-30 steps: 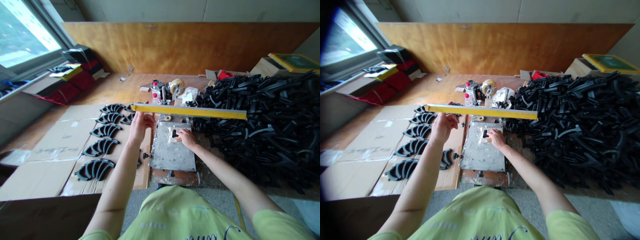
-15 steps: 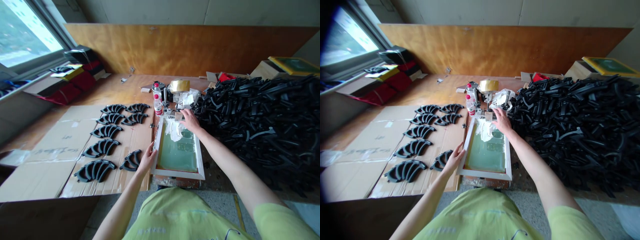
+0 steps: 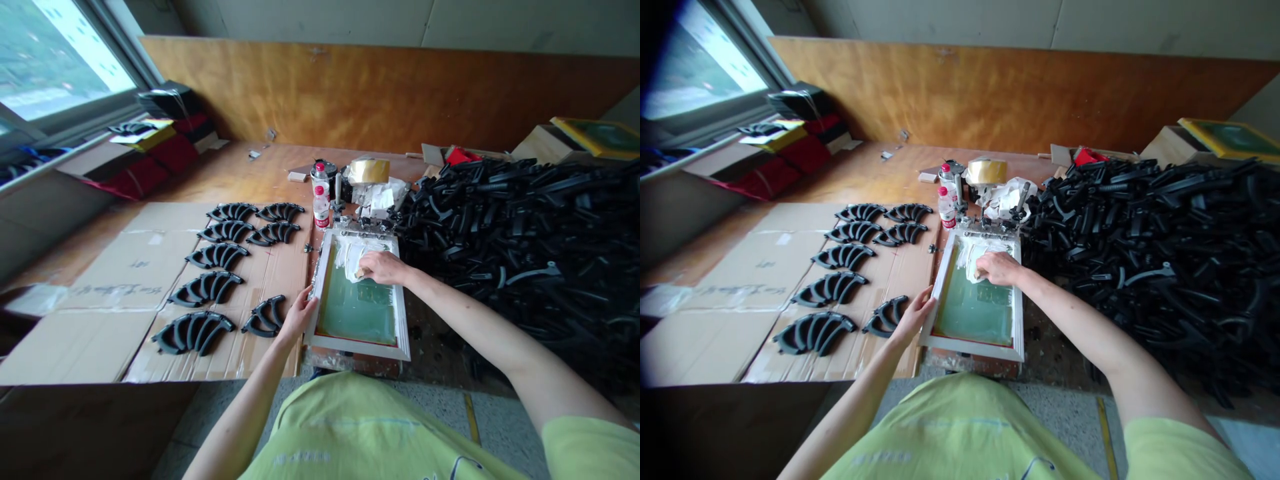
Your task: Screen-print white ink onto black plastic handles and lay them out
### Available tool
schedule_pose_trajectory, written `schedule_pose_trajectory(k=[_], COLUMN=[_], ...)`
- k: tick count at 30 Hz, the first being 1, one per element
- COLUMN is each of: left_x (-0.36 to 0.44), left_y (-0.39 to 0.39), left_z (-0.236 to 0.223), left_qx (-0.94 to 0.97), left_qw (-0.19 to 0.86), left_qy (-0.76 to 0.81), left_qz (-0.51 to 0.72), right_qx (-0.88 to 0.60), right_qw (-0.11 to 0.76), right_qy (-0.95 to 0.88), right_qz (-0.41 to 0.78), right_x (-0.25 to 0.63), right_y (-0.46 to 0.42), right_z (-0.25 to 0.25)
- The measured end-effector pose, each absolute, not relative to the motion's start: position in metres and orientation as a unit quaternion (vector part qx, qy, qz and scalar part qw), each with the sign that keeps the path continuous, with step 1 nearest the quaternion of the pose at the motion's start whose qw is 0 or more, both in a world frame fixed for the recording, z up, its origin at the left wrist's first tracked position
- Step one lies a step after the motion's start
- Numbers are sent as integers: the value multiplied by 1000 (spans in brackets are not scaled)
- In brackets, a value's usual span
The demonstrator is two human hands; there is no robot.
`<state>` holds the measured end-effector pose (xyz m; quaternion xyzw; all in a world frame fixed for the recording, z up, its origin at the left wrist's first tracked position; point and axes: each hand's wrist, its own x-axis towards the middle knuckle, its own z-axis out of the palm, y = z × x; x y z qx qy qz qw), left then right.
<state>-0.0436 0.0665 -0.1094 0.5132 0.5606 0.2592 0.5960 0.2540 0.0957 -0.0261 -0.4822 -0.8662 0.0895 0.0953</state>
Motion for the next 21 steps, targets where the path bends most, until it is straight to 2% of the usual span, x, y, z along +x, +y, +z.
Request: schedule_pose_trajectory(k=[6,10,13,17,21], left_x=[-45,-43,-43,-44,-35], left_y=[66,65,65,67,77], left_z=[-101,-94,-82,-46,3], left_qx=[516,498,494,491,475], left_qw=[603,620,626,651,659], left_qy=[548,541,538,509,485], left_qz=[266,275,273,276,325], right_qx=[-535,-489,-537,-657,-742], right_qw=[168,171,199,220,268], right_qy=[-828,-854,-816,-718,-615], right_qz=[16,55,80,65,-2], right_x=[249,254,256,267,316], right_y=[84,70,98,148,149], right_z=[-49,-54,-38,-10,3])
